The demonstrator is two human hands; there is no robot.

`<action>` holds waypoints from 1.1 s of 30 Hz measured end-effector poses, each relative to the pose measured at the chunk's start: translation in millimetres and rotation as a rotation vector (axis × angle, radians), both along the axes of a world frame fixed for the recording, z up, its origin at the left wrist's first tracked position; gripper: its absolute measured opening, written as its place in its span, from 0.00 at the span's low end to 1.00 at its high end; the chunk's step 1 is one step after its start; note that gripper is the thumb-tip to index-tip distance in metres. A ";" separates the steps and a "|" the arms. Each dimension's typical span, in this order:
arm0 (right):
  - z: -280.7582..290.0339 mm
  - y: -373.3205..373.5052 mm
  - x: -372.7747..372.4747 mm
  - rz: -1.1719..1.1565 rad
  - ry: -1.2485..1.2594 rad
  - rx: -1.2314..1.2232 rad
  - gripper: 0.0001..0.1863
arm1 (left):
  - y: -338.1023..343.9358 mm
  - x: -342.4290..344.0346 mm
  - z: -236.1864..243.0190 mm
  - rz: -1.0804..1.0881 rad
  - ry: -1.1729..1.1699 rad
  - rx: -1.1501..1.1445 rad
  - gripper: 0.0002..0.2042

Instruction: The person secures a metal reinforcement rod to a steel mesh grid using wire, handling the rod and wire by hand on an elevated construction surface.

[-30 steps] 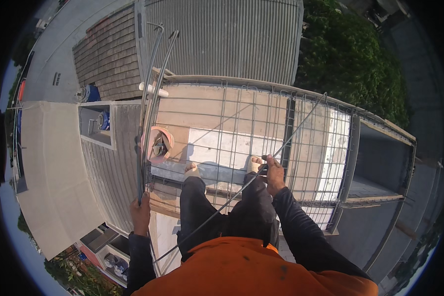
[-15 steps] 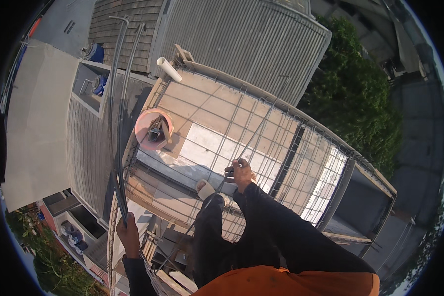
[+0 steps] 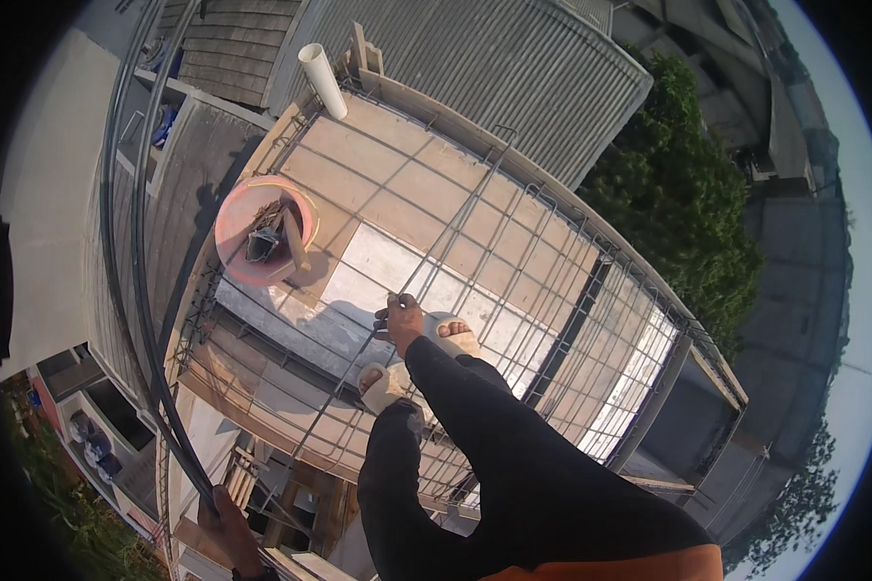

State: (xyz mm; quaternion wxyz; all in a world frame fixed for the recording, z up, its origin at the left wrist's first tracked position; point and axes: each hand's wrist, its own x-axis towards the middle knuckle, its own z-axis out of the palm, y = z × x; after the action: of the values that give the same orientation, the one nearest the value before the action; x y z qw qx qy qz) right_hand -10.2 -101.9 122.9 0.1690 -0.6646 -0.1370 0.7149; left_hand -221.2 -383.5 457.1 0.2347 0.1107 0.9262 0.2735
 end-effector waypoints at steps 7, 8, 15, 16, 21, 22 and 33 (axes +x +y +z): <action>-158.9 10.5 -21.3 -0.034 0.081 0.082 0.15 | 10.3 7.3 -164.3 0.007 0.126 0.037 0.13; -175.1 11.7 -19.4 -0.053 0.055 0.071 0.15 | 14.5 9.5 -178.8 -0.027 0.155 0.036 0.13; -237.3 18.4 -8.2 0.000 0.107 0.251 0.16 | 31.4 29.2 -230.8 -0.016 0.105 -0.147 0.13; -243.2 17.4 -6.5 0.012 0.083 0.250 0.17 | 32.3 27.9 -239.2 -0.004 0.093 -0.144 0.13; -281.8 -2.5 5.1 0.060 0.118 0.322 0.16 | 19.0 5.1 -285.2 0.031 -0.010 0.433 0.14; -287.4 -4.1 10.9 0.111 0.104 0.385 0.17 | 8.8 -4.3 -279.1 -0.028 0.006 0.375 0.14; -326.5 12.2 24.0 0.290 -0.010 0.350 0.18 | -33.4 -20.9 -237.0 -0.060 0.396 0.317 0.19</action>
State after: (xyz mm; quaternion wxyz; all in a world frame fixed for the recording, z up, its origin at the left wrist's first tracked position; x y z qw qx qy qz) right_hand 13.8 -89.7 -203.6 0.1764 -0.6021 -0.3538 0.6937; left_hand -242.1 -416.9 220.1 0.0367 0.2250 0.8959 0.3812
